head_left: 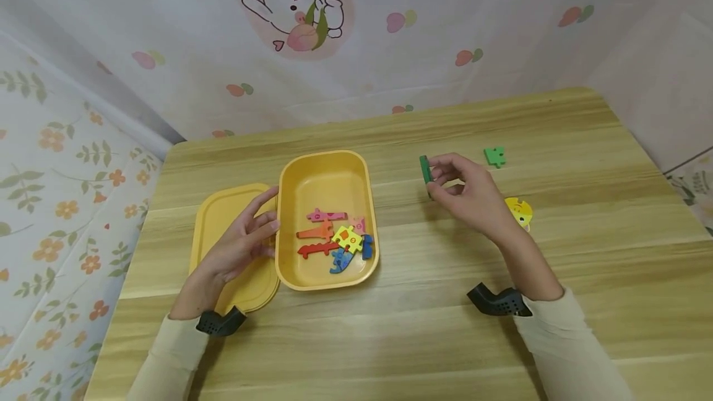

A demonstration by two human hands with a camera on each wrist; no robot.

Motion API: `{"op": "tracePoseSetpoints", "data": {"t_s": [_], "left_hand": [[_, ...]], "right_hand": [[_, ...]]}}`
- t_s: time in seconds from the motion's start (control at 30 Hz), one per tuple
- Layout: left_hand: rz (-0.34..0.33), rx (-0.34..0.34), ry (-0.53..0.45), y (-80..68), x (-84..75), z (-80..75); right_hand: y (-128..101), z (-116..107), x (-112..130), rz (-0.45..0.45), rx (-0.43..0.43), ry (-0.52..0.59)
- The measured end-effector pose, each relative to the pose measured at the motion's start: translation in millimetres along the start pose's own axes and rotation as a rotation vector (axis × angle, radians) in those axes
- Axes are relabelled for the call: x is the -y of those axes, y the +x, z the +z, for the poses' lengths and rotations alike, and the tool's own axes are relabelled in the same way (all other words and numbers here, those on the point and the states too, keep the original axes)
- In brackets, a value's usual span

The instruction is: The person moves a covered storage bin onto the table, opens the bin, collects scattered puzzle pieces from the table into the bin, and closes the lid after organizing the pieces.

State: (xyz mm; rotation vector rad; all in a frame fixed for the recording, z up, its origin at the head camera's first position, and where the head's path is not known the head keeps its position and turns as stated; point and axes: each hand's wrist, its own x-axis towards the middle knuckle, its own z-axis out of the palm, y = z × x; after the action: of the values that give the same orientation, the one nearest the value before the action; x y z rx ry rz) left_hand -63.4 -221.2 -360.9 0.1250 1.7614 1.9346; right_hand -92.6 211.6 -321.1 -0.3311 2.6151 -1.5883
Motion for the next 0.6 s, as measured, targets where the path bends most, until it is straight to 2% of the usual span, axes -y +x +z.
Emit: {"op": "tracePoseSetpoints", "data": {"t_s": [0.13, 0.6], "left_hand": [[-0.001, -0.002, -0.004, -0.9, -0.9, -0.7], [-0.007, -0.003, -0.003, 0.0, -0.9, -0.8]], "right_hand": [[2, 7, 0, 0.007, 0.013, 0.054], [0, 17, 10, 0.026, 0.069, 0.098]]}}
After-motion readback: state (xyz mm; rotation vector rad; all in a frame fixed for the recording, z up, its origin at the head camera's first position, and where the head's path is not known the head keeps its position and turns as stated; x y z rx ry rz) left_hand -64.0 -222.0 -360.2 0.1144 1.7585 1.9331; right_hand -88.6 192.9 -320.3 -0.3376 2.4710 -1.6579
